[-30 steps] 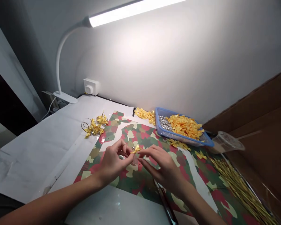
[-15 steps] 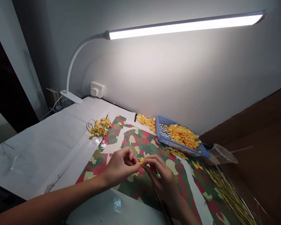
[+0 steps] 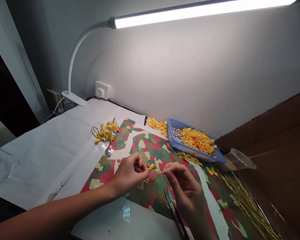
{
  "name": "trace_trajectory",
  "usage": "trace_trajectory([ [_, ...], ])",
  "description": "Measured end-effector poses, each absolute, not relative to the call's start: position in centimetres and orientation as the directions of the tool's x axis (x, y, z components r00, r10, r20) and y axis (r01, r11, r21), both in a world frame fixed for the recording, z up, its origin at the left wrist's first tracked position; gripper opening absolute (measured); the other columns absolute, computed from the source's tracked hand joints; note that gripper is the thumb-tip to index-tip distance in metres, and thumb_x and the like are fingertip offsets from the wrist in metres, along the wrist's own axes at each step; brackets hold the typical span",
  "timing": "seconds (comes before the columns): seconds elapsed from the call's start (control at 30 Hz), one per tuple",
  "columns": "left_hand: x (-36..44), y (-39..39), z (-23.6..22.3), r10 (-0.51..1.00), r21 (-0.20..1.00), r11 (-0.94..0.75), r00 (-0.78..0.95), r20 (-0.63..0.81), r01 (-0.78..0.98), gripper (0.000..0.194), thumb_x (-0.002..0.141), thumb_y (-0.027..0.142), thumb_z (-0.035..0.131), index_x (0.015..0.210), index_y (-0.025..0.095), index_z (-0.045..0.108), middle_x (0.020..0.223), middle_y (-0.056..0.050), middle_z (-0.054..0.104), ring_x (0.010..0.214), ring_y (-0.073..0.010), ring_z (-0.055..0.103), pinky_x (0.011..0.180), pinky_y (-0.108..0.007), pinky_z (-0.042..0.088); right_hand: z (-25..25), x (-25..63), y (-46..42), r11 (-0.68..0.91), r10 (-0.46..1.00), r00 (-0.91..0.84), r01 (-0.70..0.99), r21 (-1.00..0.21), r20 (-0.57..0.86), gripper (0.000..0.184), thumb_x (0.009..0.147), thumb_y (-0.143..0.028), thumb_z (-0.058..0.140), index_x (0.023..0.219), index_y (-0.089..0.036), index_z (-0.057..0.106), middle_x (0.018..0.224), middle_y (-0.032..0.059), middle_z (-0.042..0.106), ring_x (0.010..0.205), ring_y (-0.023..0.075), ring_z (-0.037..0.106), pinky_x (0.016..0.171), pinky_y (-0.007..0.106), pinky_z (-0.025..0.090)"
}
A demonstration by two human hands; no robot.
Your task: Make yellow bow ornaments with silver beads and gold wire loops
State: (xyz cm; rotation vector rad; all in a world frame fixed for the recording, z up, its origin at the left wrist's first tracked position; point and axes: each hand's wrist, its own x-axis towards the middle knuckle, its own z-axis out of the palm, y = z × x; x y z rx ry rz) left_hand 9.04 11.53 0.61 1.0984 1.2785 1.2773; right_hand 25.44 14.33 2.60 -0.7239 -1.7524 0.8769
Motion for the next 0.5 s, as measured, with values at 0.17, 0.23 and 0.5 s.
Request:
trace_trajectory([
  [0.17, 9.0, 11.7, 0.8, 0.990, 0.999, 0.037, -0.133, -0.037, -0.002, 0.030, 0.064, 0.020, 0.061, 0.064, 0.022, 0.031, 0.063, 0.005, 0.055, 0.054, -0.0083, 0.049, 0.050, -0.021, 0.038, 3.0, 26.0, 14.2, 0.458, 0.853, -0.255, -0.056, -0.887, 0.456, 0.014, 0.086, -0.033, 0.067, 0.077, -0.023, 0.065, 0.071, -0.0003, 0.062, 0.068, 0.0131, 0.059, 0.068, 0.023, 0.049],
  [0.23, 8.9, 11.7, 1.0, 0.990, 0.999, 0.040, -0.136, -0.039, 0.004, 0.030, 0.064, 0.019, 0.061, 0.064, 0.022, 0.032, 0.064, 0.005, 0.056, 0.056, -0.0091, 0.051, 0.051, -0.022, 0.040, 3.2, 26.4, 14.1, 0.416, 0.874, -0.242, -0.072, -0.906, 0.421, 0.015, 0.085, -0.034, 0.067, 0.076, -0.023, 0.065, 0.071, -0.0007, 0.060, 0.069, 0.0120, 0.058, 0.065, 0.020, 0.047],
  [0.5, 8.8, 12.1, 0.5, 0.988, 0.999, 0.045, -0.146, -0.044, 0.003, 0.028, 0.062, 0.018, 0.060, 0.063, 0.022, 0.032, 0.064, 0.004, 0.058, 0.057, -0.0091, 0.052, 0.053, -0.022, 0.041, 5.1, 27.0, 12.4, 0.321, 0.922, -0.159, -0.193, -0.927, 0.353, 0.019, 0.084, -0.031, 0.070, 0.069, -0.022, 0.061, 0.063, -0.0016, 0.053, 0.061, 0.0117, 0.052, 0.058, 0.021, 0.046],
])
